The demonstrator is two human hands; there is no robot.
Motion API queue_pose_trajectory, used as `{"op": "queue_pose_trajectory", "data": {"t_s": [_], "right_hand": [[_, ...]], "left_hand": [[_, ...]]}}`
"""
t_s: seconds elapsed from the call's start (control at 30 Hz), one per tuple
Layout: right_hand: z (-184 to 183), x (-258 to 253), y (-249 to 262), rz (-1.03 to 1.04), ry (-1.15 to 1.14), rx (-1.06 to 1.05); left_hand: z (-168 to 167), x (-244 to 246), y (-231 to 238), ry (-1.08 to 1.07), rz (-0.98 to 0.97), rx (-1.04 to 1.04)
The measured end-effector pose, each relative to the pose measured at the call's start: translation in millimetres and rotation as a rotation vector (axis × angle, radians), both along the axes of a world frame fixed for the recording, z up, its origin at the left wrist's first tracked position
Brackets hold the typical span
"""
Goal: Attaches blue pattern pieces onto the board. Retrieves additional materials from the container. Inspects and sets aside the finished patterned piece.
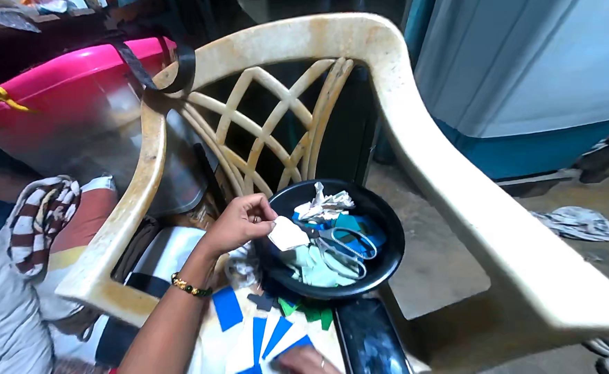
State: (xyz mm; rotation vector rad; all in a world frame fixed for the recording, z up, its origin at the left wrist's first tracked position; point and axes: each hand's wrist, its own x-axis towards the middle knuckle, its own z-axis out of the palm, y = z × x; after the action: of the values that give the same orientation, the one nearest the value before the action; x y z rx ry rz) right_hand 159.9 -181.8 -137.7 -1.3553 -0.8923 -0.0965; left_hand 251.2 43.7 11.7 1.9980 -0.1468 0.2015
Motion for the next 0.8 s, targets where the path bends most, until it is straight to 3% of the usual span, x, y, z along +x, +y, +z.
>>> {"op": "queue_pose_trajectory", "data": {"t_s": [0.1, 0.2, 0.4, 0.53, 0.67, 0.8], "right_hand": [[0.7, 0.4, -5.2, 0.009, 0.09, 0.064], [-7.2, 2.4, -4.0, 0.005, 0.003, 0.092], [-17.5, -2.2, -0.1, -0.008, -0.215, 0.021], [-20.8, -7.4, 6.5, -0.038, -0.389, -0.087], [-18.9, -17.1, 17.2, -0.077, -0.564, -0.229], [-14.2, -25.9, 28.7, -0.068, -0.652, -0.345]], "left_hand": [[-3.9, -64.0, -15.1, -0.104, -0.016, -0.036], [-19.0, -132.2, -12.6, -0.153, -0.002, 0.007], [-74.7, -239.7, 15.9, -0.107, 0.32, 0.153], [-115.7, -253.8, 35.8, -0.034, 0.414, 0.124], [-136.9, -244.4, 41.6, -0.134, 0.411, 0.419], [-137.9, -240.0, 41.7, -0.169, 0.438, 0.545]]}}
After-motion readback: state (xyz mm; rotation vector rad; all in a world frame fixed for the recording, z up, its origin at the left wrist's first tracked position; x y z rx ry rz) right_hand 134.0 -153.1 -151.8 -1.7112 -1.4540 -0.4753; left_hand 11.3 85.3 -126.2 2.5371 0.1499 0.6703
